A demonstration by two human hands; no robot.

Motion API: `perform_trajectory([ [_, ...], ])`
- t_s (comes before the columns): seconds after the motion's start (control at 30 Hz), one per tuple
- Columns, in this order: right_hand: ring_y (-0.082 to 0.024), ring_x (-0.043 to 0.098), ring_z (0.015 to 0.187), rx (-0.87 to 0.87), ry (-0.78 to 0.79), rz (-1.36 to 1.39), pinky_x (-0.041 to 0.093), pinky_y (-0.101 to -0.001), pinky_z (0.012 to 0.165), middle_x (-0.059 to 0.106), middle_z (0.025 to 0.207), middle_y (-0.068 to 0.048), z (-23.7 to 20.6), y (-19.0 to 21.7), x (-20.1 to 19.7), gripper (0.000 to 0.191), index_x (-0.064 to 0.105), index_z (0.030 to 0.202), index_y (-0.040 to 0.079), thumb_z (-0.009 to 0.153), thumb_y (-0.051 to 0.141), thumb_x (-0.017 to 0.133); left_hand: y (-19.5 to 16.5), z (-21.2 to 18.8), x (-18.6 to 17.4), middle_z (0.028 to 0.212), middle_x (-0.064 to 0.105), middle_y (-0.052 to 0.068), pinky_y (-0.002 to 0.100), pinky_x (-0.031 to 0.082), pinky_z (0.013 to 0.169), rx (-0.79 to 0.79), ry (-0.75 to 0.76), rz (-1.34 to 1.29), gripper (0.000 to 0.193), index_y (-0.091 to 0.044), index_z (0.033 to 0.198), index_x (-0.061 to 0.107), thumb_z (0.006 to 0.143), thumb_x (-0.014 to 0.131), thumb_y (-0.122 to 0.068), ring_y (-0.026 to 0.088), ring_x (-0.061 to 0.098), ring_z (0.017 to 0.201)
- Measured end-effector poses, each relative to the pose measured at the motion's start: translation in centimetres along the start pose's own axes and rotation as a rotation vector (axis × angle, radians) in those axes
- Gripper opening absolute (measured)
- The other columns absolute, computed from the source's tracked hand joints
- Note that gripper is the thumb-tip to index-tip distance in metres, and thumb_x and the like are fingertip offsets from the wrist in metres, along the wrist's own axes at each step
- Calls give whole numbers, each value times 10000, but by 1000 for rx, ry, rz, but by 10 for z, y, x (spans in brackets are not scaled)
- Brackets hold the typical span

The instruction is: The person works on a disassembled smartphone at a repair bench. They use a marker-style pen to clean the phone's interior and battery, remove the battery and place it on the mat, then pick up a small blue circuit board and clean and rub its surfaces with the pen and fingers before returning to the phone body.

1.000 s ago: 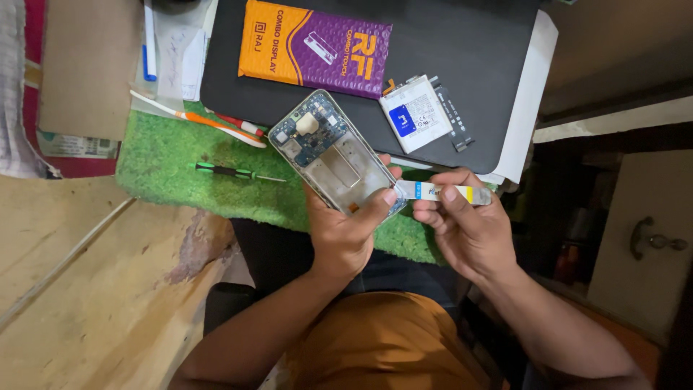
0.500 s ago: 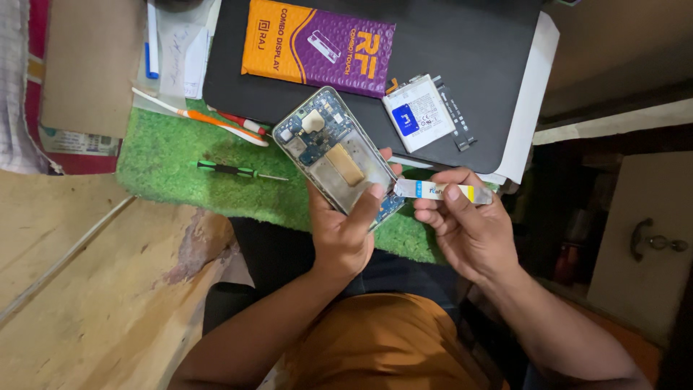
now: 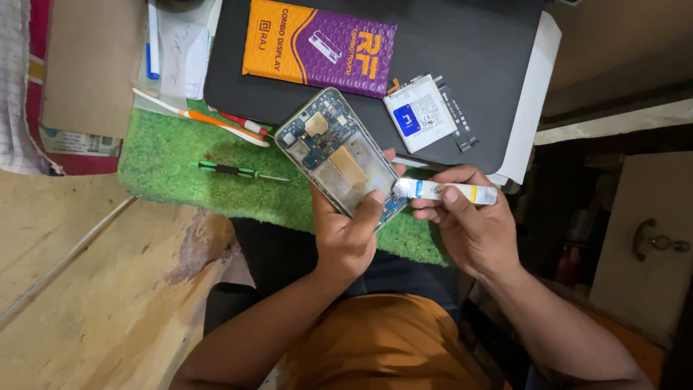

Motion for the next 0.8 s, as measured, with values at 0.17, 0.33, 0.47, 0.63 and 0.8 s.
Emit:
perform_trajectory([
  [0.17,-278,745,976,77,-25,65,610,-376,903,721,1065,-221,-1,-7,-5,224,583,1236,-54,1085,109,604,-1,1,1,1445,564,267,459,534,1121,-9,11,95,581,-17,1512,308,985,490,147,311,634,1280],
  [0.33,-268,745,970,127,-52,94,610,-350,889,718,1071,-223,-3,-10,-6,230,581,1231,-54,1081,120,595,0,0,2,1441,557,250,454,550,1086,-18,-4,101,603,-28,1500,291,962,497,152,297,631,1271],
  [0.47,-267,736,990,54,-7,63,607,-385,900,708,1081,-207,-3,-1,-3,211,584,1208,-39,1086,132,588,0,0,0,1457,554,255,447,543,1121,-15,12,97,604,-33,1516,286,979,495,147,298,630,1293],
  [0.63,-246,663,936,-23,1,44,551,-403,850,660,1037,-168,-1,9,-4,232,606,1105,-19,1126,207,561,3,1,2,1453,560,263,458,551,1116,-11,18,94,578,-21,1514,294,995,501,127,320,641,1280],
  [0.8,-246,607,923,-108,98,11,521,-425,912,597,937,-150,0,22,4,402,588,926,11,1217,275,506,-3,-1,7,1454,562,240,449,544,1147,13,58,188,554,-2,1511,295,1010,501,112,316,630,1316],
])
Point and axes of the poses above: each hand's wrist, its own z-axis towards the middle knuckle, its own x-axis out of the palm, y = z × x, the point moved 6 cm from there along z, towards the middle knuckle
